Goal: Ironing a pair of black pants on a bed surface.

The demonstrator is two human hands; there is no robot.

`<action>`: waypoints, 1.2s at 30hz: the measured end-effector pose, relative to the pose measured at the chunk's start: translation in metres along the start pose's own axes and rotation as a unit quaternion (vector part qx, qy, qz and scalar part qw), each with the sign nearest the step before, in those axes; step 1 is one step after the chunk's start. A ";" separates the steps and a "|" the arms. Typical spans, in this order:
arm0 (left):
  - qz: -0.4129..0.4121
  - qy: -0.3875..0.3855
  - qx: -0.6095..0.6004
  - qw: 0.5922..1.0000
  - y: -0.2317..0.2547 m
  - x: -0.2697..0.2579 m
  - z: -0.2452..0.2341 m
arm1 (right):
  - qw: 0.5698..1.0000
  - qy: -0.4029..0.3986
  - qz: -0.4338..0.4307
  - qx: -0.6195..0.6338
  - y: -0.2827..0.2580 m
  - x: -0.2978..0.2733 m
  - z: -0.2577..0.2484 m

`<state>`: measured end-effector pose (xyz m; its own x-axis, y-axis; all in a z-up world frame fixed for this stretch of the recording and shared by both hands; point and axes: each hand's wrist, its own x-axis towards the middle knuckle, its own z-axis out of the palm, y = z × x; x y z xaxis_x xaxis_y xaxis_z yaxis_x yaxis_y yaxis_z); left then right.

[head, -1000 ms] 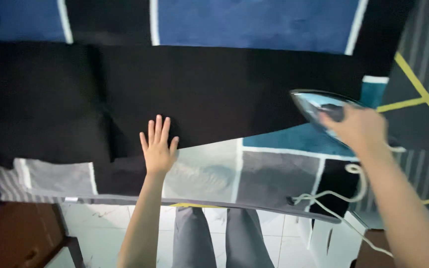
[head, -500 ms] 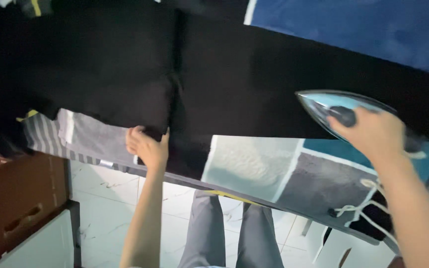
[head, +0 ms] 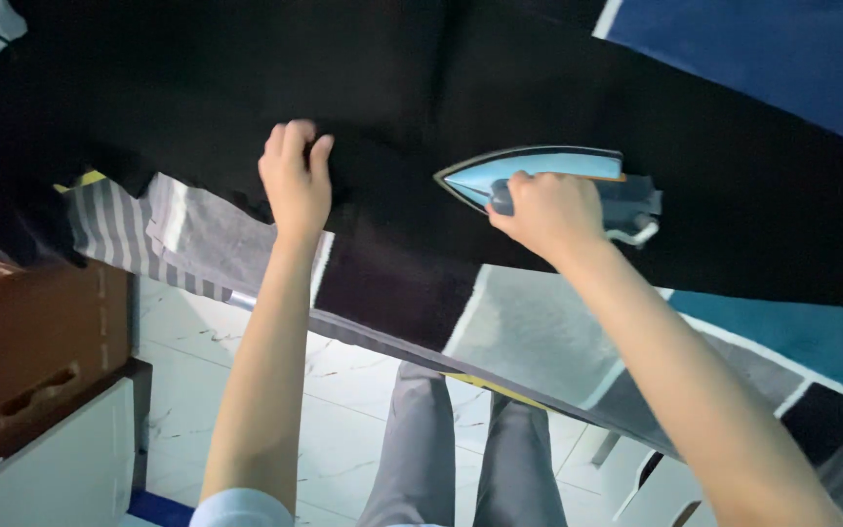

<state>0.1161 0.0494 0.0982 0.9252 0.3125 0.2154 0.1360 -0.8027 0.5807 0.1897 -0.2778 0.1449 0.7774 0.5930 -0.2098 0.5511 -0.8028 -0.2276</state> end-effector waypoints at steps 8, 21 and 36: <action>-0.033 -0.096 -0.038 0.994 -0.020 0.027 0.013 | 0.997 -0.046 0.026 -0.058 0.012 -0.002 -0.003; -0.031 -0.226 -0.016 0.974 -0.043 -0.007 -0.028 | 0.998 -0.046 -0.005 -0.038 -0.059 0.030 0.009; -0.119 -0.257 -0.042 0.958 -0.059 -0.003 -0.014 | 0.992 -0.035 0.064 -0.105 -0.022 0.034 0.007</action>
<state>0.1001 0.1026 0.0742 0.9267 0.1725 -0.3339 0.3557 -0.6896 0.6308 0.2020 -0.2398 0.1357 0.8255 0.4831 -0.2917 0.5068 -0.8621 0.0065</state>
